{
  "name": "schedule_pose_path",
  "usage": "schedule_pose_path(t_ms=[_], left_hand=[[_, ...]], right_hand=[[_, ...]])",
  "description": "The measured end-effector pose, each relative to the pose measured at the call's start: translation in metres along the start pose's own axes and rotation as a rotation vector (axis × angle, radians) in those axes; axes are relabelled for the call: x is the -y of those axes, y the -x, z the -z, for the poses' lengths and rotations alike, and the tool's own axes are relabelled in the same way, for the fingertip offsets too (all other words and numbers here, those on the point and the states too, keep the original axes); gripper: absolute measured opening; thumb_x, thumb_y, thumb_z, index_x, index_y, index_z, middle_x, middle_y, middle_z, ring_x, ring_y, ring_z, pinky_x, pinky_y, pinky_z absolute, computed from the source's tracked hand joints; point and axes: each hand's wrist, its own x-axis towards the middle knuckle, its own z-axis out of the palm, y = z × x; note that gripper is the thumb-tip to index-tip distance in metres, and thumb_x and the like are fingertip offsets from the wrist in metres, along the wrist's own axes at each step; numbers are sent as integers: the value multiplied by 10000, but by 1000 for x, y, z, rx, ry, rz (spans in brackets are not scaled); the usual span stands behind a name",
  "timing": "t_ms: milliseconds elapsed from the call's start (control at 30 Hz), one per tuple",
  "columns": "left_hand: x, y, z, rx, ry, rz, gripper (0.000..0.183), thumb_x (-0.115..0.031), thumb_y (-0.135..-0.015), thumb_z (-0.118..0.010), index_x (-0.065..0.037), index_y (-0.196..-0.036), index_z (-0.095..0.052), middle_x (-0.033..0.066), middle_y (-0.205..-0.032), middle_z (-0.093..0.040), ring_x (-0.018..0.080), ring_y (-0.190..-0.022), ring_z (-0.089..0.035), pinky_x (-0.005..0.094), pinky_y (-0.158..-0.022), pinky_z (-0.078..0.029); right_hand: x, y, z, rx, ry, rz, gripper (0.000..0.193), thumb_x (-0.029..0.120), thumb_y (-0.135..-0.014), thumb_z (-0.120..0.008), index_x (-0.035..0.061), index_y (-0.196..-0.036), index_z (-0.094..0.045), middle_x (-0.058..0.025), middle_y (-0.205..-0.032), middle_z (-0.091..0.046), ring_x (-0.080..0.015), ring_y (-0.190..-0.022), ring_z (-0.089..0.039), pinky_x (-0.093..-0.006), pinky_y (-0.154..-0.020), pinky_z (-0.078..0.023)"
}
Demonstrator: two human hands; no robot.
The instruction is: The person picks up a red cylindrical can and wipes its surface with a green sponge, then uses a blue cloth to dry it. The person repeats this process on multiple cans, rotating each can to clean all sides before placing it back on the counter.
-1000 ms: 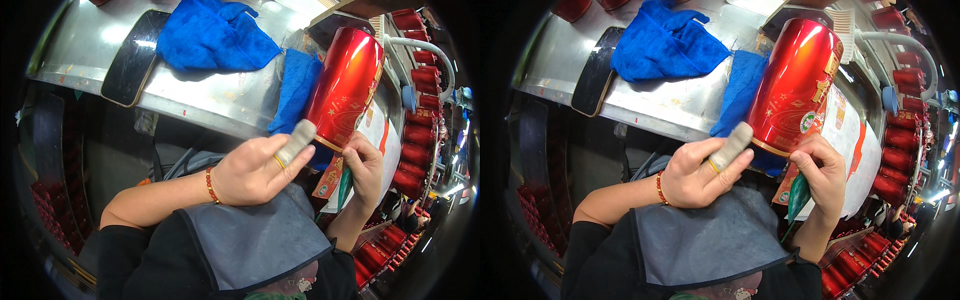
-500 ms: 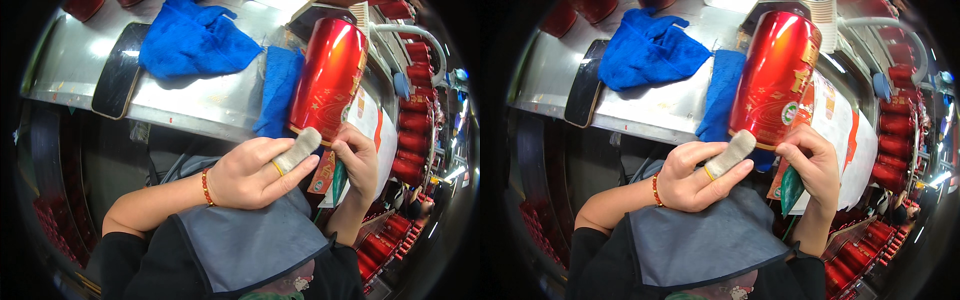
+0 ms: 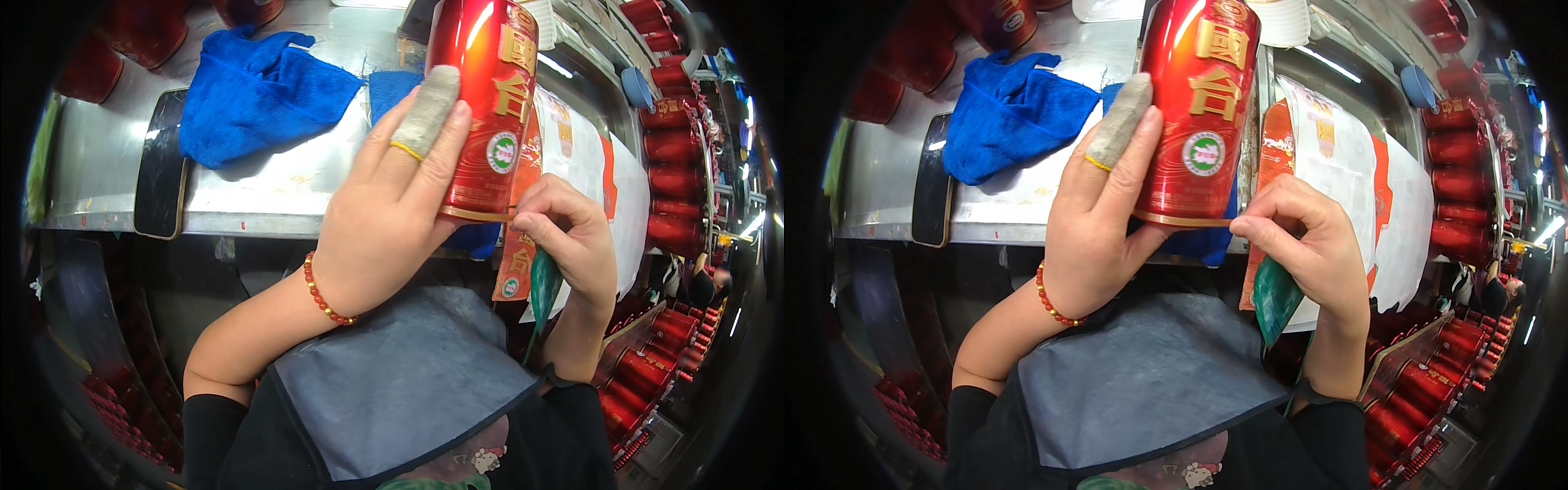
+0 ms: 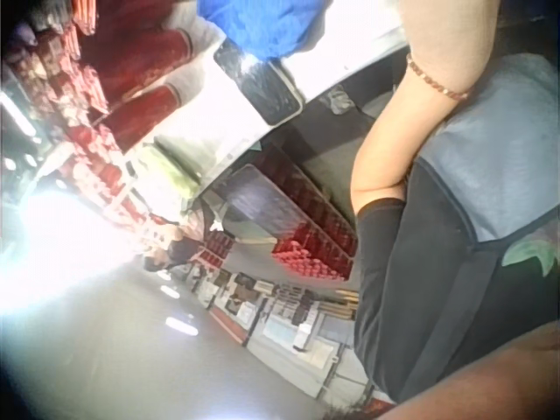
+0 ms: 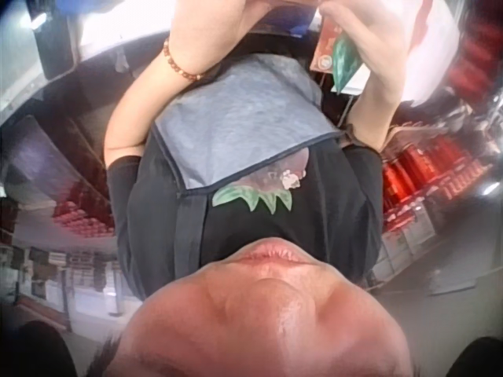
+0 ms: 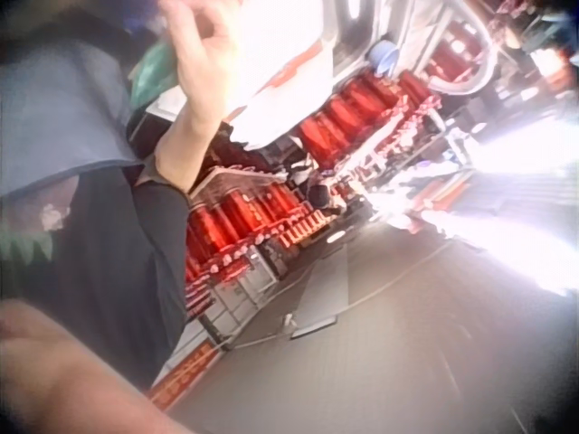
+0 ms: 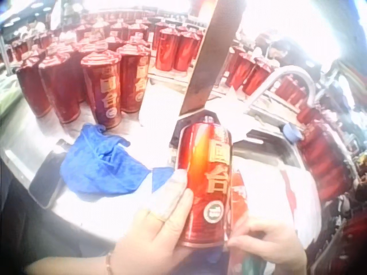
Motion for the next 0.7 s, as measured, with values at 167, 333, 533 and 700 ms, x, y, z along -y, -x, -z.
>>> schedule_pose_path(t_ms=[167,333,533,700], left_hand=[[4,7,5,52,73,77,919,-107,-741,-869,6,-1533,-417,251,-1513,-474,392,-1323,-540,426,-1094,-457],[10,11,10,97,102,106,872,-106,-797,-826,20,-1543,-392,237,-1516,-479,374,-1337,-528,422,-1107,-428],[4,16,17,45,-39,54,756,-145,-772,-840,7,-1445,-531,200,-1350,-593,381,-1120,-579,438,-1016,-460],[-4,31,11,-51,-47,-407,419,-45,-658,-788,-48,-1077,-788,63,-1131,-685,265,-1091,-613,374,-849,-586]], right_hand=[[-6,0,0,-12,-48,-20,147,97,-911,-760,-22,-851,-696,-16,-861,-613,-54,-698,-559,-220,-627,-420],[-8,-4,-3,8,-82,-34,152,104,-913,-762,-21,-854,-699,-12,-857,-605,-53,-702,-561,-222,-631,-425],[-15,-8,-4,45,-112,-55,145,116,-915,-764,-9,-860,-714,-3,-856,-590,-56,-725,-574,-227,-649,-437],[-14,-10,-3,80,-177,-87,135,114,-921,-758,0,-859,-720,0,-867,-587,-57,-736,-579,-228,-658,-440]])
